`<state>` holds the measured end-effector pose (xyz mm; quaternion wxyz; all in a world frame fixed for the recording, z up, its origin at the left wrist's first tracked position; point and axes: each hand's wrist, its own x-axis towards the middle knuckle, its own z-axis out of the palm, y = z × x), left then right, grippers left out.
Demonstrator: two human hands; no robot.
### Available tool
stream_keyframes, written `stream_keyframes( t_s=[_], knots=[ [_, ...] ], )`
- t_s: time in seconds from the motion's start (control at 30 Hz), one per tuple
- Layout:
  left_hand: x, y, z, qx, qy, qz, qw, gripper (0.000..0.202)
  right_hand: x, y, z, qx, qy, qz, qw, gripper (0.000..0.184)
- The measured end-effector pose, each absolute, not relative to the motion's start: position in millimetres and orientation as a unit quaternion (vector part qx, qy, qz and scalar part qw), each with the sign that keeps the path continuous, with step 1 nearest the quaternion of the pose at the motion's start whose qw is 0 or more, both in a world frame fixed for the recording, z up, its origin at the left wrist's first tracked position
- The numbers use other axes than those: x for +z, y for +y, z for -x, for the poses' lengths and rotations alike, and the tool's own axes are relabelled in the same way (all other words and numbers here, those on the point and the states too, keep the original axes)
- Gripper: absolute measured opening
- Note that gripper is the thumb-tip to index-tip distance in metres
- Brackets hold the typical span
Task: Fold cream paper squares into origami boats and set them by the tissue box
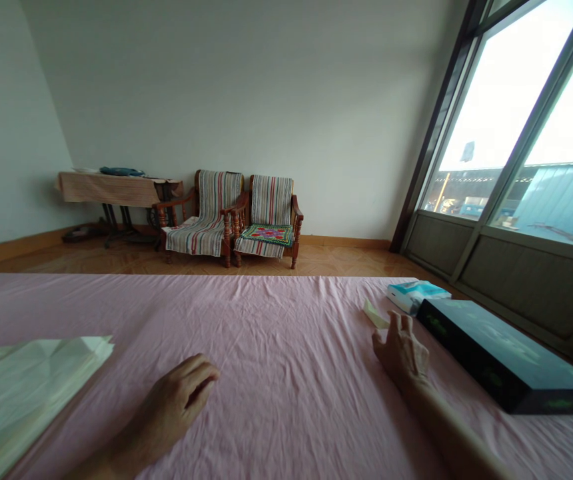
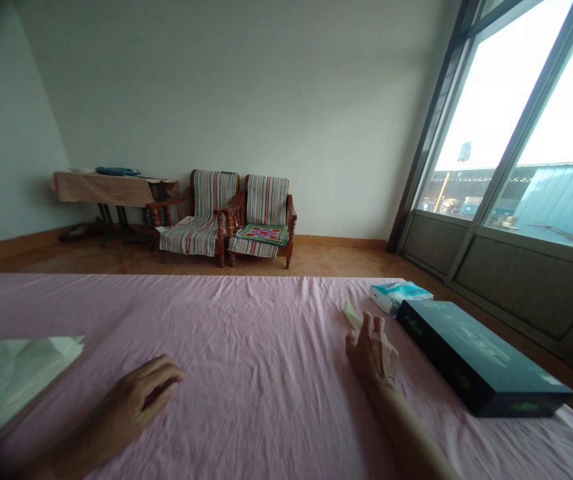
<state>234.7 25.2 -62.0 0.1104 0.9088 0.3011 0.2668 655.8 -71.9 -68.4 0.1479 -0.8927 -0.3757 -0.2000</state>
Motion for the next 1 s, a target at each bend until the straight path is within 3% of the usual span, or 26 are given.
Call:
stream_keyframes(
  t_s=[0.67, 1.0],
  knots=[
    [-62.8, 25.2, -234.8, 0.255, 0.302, -0.911, 0.12, 0.02, -71.7, -55.0, -675.8, -0.064, -0.299, 0.915, 0.264, 0.031],
    [-61.9, 24.9, -233.4, 0.261, 0.303, -0.907, 0.129, 0.02, -60.3, -46.3, -688.4, -0.038, -0.273, 0.927, 0.255, 0.03]
  ],
)
